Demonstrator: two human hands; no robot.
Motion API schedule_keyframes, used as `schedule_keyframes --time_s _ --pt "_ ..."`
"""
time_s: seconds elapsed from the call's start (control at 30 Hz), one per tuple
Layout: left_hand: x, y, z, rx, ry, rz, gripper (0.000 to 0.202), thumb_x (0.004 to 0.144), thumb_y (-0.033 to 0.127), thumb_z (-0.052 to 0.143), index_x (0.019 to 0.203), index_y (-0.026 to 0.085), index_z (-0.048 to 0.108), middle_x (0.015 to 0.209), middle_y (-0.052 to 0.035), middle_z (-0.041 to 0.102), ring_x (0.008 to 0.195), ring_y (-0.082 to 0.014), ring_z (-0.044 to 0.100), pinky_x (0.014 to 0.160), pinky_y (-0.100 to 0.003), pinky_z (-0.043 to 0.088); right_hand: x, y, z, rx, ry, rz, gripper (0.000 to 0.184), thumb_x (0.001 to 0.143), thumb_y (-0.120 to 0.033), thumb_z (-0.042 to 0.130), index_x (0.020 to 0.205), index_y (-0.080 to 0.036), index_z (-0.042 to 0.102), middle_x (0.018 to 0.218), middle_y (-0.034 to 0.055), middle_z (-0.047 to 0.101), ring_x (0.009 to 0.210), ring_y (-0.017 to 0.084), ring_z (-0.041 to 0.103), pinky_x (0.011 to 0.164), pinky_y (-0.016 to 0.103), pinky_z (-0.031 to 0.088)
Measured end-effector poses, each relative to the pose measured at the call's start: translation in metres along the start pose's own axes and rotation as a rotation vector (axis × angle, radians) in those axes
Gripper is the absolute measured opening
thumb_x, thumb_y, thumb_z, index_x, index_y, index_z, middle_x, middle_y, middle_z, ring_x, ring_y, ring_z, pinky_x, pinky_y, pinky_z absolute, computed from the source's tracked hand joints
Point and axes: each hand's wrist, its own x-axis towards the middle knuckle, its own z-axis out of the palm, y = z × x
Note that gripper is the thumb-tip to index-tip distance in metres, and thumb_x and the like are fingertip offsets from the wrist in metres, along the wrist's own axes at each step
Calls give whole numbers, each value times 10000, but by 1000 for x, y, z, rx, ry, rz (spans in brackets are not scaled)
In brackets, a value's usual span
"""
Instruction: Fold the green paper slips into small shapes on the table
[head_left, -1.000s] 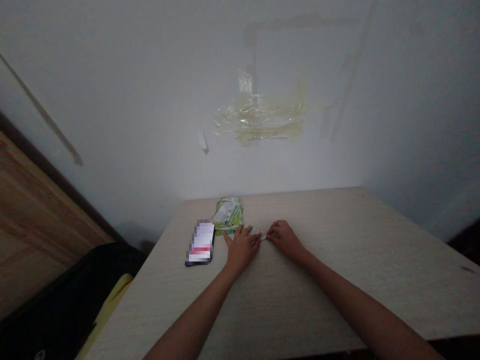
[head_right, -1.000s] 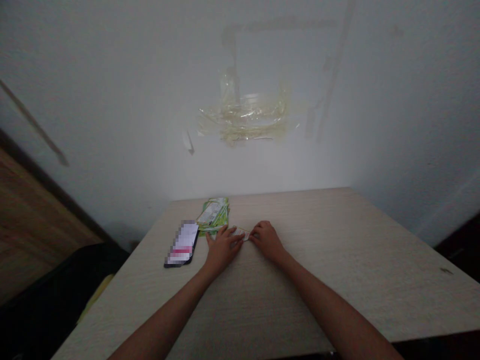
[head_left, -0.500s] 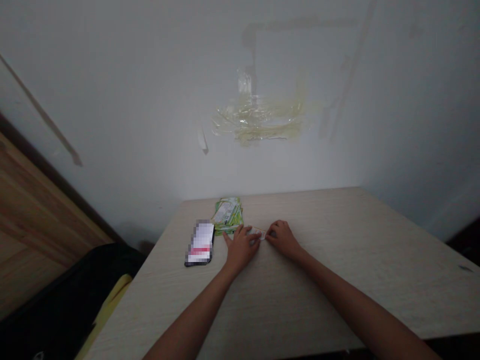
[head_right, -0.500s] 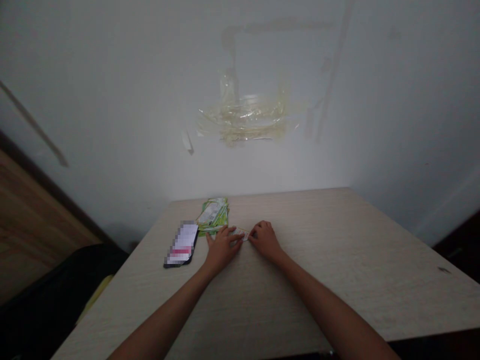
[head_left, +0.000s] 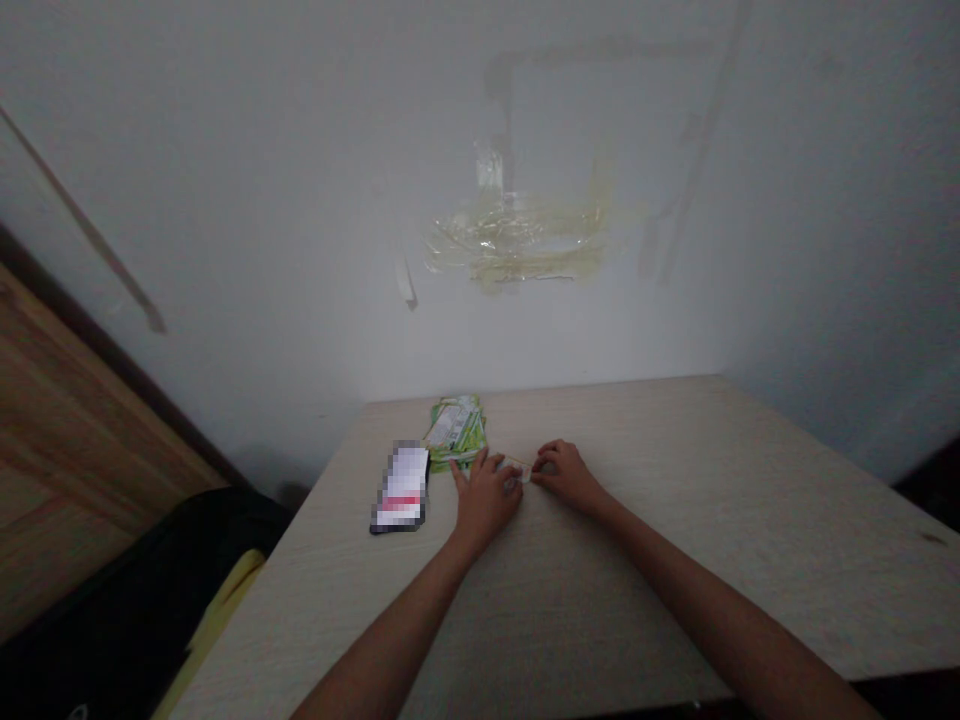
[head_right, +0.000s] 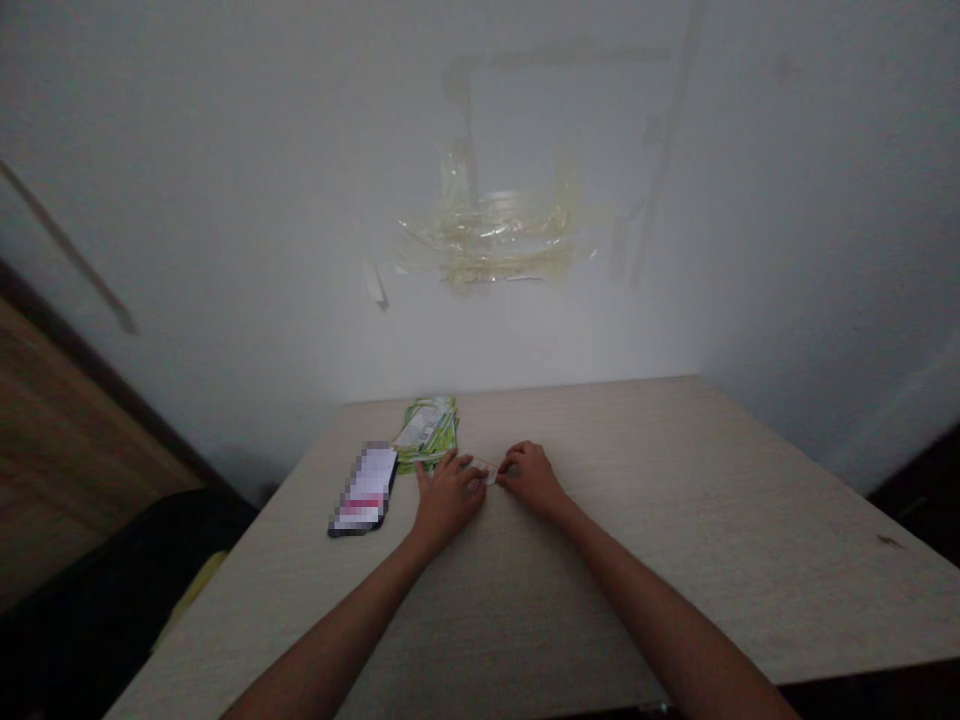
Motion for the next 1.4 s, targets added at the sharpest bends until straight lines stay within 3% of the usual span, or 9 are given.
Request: schedule_keyframes --time_s 0.37,0.7,0.9,1.4 --pt "2 5 2 16 30 -24 201 844 479 574 957 350 679 1239 -3 599 1326 -309 355 1061 -727 51 0 5 0 62 -3 -17 118 708 -292 743 803 -224 761 1070 88 614 1070 233 514 995 372 384" --pt "5 13 -2 9 29 -49 193 846 462 576 928 320 678 1172 -26 603 1292 -285 372 1083 -694 39 0 1 -1 32 12 7 142 688 -326 755 798 -235 762 1067 80 621 1061 236 523 978 368 398" --pt "7 14 -4 14 -27 -93 225 845 481 562 947 321 682 1260 -27 571 1325 -299 332 1091 -681 45 1 0 -1 22 14 14 143 692 -336 745 791 -235 761 1067 78 628 1055 234 531 971 369 396" --pt "12 6 8 10 -25 -107 224 792 480 620 946 330 681 1415 -27 465 1371 -333 278 1070 -695 75 6 2 -3 29 -38 54 124 668 -285 755 787 -251 762 1083 69 623 1090 238 513 982 375 378"
